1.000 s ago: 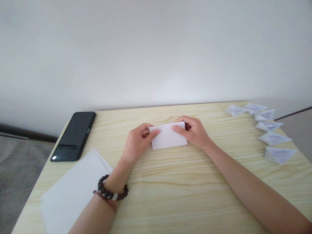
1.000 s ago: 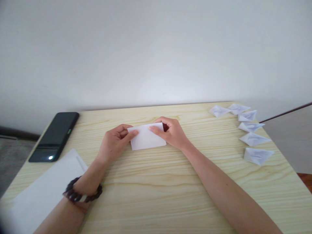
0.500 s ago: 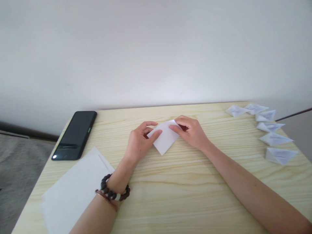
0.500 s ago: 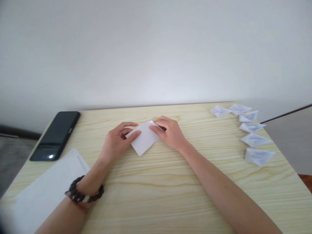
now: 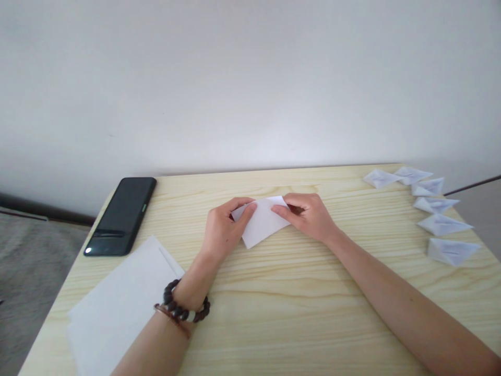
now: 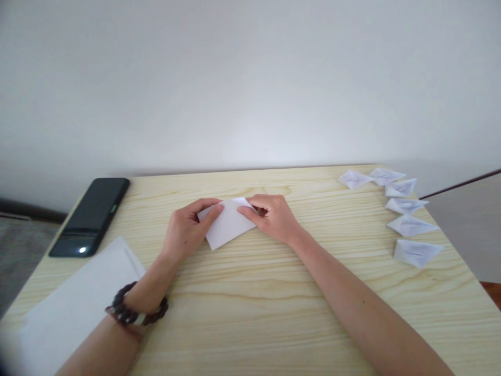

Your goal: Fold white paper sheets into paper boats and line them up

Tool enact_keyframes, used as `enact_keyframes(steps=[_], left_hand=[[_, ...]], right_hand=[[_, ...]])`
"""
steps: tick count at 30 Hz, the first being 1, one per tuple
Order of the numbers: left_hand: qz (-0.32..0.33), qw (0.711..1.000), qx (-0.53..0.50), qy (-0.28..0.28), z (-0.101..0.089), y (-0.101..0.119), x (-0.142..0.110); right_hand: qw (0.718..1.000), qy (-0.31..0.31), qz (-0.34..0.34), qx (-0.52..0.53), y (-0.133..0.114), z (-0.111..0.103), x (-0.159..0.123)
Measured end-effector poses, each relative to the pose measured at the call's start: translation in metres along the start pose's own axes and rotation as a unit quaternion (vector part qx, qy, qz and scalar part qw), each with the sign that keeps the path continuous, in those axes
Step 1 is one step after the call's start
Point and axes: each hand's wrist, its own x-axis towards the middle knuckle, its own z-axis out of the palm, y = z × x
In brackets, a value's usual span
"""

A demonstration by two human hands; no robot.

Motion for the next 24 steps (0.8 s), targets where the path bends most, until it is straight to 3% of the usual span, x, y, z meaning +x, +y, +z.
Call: enact_keyframes(steps=[6,11,14,20,24], left_hand=[[0.113,0.97,0.211,0.043,0.002,-0.006,0.002],[0.137,0.938,0.313,0.059,-0.001,-0.01,0.001],[0.133,0.927,0.342,0.073,-0.005,-0.012,0.002],[0.162,0.929,0.334,0.013,-0.008,-0.01,0.002],[0.137,0.935,0.325,0.022,-0.006,-0.009,0.003]], right_hand=[[0.997,0.059,-0.008,-0.05,0.006,0.006,0.002],[0.993,0.011,-0.093,-0.075,0.01,0.008,0.001],[0.986,-0.014,-0.129,-0.109,0.01,0.009,0.0],[0.972,-0.073,-0.168,-0.144,0.008,0.008,-0.002],[0.973,-0.083,-0.172,-0.126,0.006,0.008,-0.003]])
